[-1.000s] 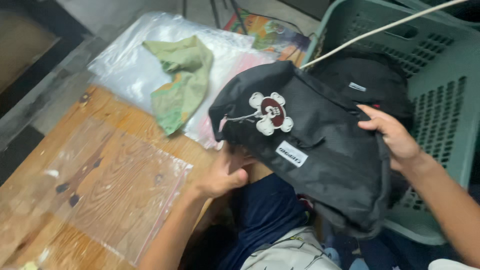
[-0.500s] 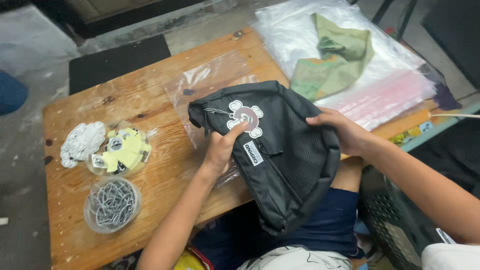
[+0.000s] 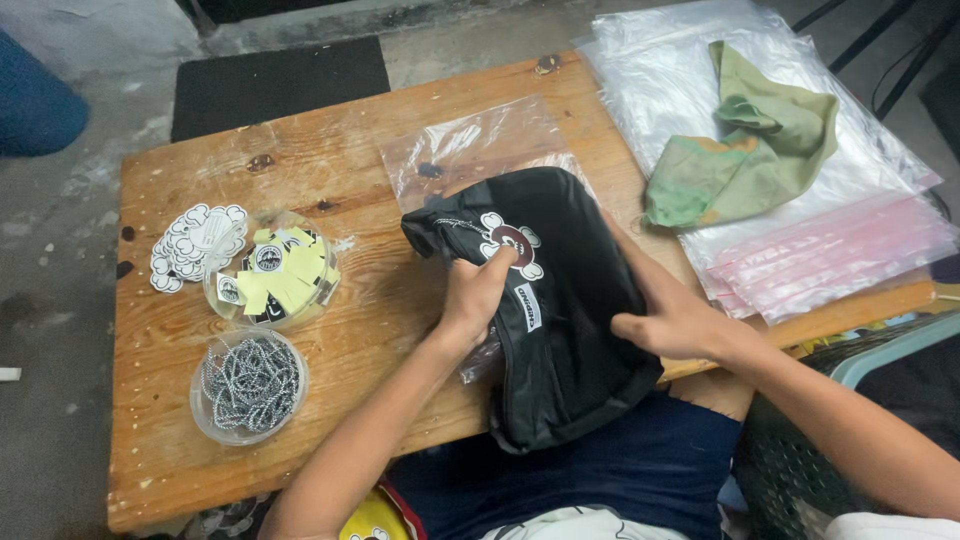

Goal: The person wipes a black bag with a cloth, then attaches a decorative charm to the bag's zipper. They then wipe a clear plastic bag with the cloth and place the black bag inside the plastic bag.

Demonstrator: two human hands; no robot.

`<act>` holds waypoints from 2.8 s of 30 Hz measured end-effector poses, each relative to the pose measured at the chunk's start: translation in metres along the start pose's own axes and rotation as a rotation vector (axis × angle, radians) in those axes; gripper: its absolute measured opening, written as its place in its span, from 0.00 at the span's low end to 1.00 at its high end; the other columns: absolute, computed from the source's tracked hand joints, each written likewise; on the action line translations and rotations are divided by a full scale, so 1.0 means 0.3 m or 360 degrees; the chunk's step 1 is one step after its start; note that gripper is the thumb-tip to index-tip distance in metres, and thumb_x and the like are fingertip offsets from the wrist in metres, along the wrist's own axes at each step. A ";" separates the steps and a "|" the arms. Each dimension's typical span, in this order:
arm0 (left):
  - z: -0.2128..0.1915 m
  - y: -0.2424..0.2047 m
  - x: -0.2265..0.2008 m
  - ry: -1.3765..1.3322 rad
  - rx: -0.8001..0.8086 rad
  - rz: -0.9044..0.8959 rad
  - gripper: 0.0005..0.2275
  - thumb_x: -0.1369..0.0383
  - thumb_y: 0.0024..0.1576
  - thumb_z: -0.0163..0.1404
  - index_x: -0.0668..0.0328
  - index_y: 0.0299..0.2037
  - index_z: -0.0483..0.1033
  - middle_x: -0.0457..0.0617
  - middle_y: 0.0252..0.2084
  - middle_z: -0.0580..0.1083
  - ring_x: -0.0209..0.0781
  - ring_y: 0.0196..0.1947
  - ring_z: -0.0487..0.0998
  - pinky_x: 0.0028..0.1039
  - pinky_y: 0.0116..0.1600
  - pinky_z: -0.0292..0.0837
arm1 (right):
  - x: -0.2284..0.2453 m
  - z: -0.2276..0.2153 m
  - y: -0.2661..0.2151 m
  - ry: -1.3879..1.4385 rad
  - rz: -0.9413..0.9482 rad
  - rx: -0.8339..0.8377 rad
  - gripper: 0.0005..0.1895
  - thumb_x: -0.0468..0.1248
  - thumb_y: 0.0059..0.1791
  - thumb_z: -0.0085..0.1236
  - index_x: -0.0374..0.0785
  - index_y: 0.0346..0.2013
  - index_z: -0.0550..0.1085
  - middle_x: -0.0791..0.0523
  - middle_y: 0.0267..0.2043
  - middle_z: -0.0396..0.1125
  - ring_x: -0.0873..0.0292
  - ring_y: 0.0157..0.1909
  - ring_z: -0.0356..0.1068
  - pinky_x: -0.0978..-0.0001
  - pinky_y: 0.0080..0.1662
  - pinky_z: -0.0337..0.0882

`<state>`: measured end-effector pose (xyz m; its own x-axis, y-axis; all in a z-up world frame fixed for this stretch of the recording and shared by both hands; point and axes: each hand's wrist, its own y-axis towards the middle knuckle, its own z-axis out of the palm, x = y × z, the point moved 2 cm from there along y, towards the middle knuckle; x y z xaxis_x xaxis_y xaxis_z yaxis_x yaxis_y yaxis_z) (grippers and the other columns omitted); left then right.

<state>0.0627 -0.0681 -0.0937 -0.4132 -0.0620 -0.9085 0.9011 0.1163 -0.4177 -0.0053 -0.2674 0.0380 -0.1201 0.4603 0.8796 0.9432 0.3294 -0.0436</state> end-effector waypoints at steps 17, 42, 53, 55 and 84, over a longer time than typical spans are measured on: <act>0.073 -0.434 -0.359 0.0076 0.0351 -0.0256 0.35 0.47 0.50 0.54 0.84 0.49 0.76 0.71 0.51 0.75 0.53 0.60 0.75 0.43 0.61 0.69 | 0.063 0.089 -0.039 -0.0798 0.0238 0.0082 0.39 0.55 0.45 0.60 0.35 0.58 0.54 0.38 0.47 0.69 0.31 0.46 0.73 0.36 0.44 0.75; -0.151 -0.235 -0.069 0.1671 0.0950 0.1504 0.07 0.75 0.53 0.51 0.60 0.28 0.65 0.51 0.30 0.67 0.52 0.33 0.69 0.42 0.41 0.65 | -0.003 -0.052 -0.293 -0.0502 0.0215 -0.0252 0.28 0.41 0.45 0.58 0.40 0.60 0.65 0.53 0.50 0.72 0.57 0.50 0.71 0.63 0.48 0.69; -0.139 -0.195 -0.145 0.0792 0.0623 0.1010 0.03 0.68 0.57 0.52 0.50 0.33 0.79 0.43 0.23 0.76 0.33 0.24 0.73 0.23 0.31 0.70 | 0.022 0.002 -0.287 -0.0328 0.0483 -0.0249 0.31 0.38 0.41 0.62 0.44 0.60 0.68 0.43 0.39 0.76 0.42 0.47 0.77 0.44 0.47 0.73; -0.138 -0.191 -0.163 0.0746 0.0633 0.0994 0.04 0.68 0.57 0.52 0.49 0.32 0.80 0.41 0.21 0.76 0.29 0.24 0.73 0.21 0.30 0.70 | 0.001 0.002 -0.281 -0.0333 0.0546 -0.0278 0.32 0.38 0.42 0.62 0.43 0.61 0.67 0.42 0.40 0.76 0.40 0.48 0.76 0.44 0.48 0.73; -0.048 -0.206 -0.291 0.1631 0.0413 0.1799 0.08 0.61 0.63 0.43 0.53 0.37 0.70 0.48 0.31 0.68 0.54 0.35 0.78 0.41 0.34 0.77 | 0.089 -0.007 -0.009 -0.0556 0.0633 -0.0357 0.41 0.54 0.49 0.52 0.25 0.63 0.55 0.29 0.51 0.66 0.26 0.57 0.66 0.33 0.55 0.65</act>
<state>0.0412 -0.0555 0.0114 0.6636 0.6320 -0.4004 0.7478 -0.5437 0.3811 -0.0104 -0.2578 0.0626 0.1981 0.7707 0.6056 0.9748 -0.0901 -0.2042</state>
